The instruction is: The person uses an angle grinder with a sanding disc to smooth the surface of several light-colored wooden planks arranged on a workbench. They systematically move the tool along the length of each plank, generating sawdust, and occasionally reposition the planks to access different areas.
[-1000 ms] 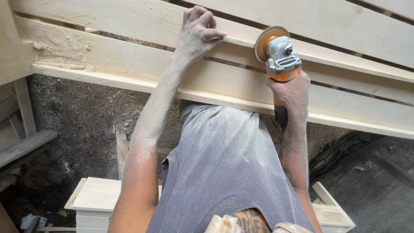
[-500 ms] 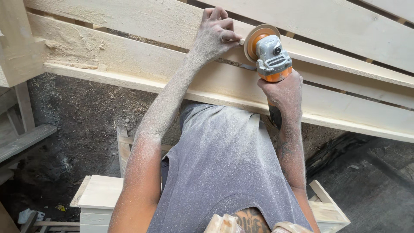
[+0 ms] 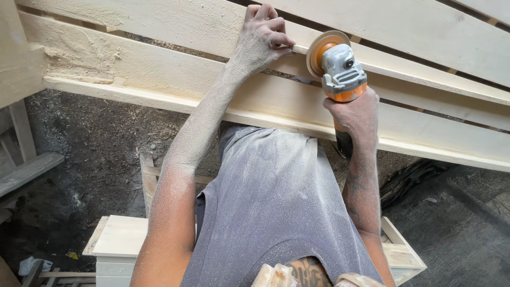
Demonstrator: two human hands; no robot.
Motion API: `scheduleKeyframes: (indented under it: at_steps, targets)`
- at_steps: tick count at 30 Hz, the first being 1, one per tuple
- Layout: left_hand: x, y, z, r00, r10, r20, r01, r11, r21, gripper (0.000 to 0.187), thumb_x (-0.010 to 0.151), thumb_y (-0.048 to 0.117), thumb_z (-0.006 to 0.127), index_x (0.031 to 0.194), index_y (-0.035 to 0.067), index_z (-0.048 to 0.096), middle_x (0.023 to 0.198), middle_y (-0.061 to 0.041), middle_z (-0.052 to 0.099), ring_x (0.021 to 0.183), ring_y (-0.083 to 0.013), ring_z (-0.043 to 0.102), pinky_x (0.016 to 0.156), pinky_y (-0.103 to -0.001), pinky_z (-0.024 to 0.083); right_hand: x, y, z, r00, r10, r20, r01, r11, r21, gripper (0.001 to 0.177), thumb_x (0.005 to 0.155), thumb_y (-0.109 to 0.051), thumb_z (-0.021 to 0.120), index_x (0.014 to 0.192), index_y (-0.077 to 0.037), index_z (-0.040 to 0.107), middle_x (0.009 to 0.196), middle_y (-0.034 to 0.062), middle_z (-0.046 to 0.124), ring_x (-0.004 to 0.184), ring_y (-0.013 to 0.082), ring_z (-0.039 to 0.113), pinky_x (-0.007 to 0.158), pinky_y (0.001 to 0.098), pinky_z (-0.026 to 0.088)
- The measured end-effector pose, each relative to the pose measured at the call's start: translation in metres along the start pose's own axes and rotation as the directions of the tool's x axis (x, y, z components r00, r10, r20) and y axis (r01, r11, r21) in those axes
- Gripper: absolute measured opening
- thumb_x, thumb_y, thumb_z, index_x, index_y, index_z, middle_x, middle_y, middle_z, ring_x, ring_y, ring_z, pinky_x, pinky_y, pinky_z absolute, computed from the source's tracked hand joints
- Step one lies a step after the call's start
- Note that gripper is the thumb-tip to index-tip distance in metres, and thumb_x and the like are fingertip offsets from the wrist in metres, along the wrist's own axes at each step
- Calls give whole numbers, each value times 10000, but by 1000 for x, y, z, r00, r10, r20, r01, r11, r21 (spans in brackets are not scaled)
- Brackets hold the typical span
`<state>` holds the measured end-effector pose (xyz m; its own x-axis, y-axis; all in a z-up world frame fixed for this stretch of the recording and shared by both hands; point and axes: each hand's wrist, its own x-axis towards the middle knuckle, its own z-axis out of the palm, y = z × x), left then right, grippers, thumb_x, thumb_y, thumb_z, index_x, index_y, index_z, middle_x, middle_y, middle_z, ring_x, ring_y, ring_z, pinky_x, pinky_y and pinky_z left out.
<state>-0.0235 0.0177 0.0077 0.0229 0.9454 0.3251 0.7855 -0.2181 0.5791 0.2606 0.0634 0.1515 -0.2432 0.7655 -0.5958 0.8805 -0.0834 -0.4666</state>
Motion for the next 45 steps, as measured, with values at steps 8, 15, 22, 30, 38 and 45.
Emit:
scheduleKeyframes:
  at_steps: [8,15,22,30,38,45]
  targets:
    - [-2,1,3,1000,-9,-16,9,1000,10,182,840,488,899,922,341,830,931,159,652,1090,-162,486,1020,-354,356,-9,-46,2,999,-48,3,48,999,-3,395,708,-241,847,1002,-18,705,849,104,755,780,183,751,742,347,621]
    - [-1,-2,5,1000,19,-21,-18,999,49,184,863,515,889,908,347,829,934,157,658,1075,-154,477,1006,-373,350,-9,-37,-1,1000,-29,5,29,999,-16,375,709,-238,843,991,-27,715,851,97,758,786,177,752,730,345,620]
    - [-1,0,4,1000,6,2,-6,999,37,169,852,504,888,901,353,829,919,159,655,1075,-150,481,1008,-378,348,-9,-40,5,998,-56,10,56,998,-11,376,721,-243,838,1008,-33,716,853,89,759,777,166,750,712,332,621]
    - [-4,-3,4,1000,27,-5,-27,998,52,136,845,455,872,909,346,820,965,163,666,1106,-143,487,1029,-368,347,-8,-26,-2,1000,-8,3,8,1000,-26,372,727,-239,836,1018,-36,726,849,98,755,763,159,738,689,330,617]
    - [-2,-2,0,998,54,-22,-53,998,33,151,833,458,871,938,361,822,965,152,659,1095,-156,495,1015,-396,343,-7,-27,2,1000,8,9,-8,1000,-28,385,736,-243,842,1041,-45,716,868,96,754,780,162,737,712,343,626]
    - [1,0,-4,999,55,1,-55,998,25,172,831,457,872,957,348,826,937,151,654,1065,-148,506,997,-393,331,-5,-25,7,1000,-13,21,13,1000,-22,431,728,-259,862,1056,-37,692,904,91,748,803,154,732,744,342,623]
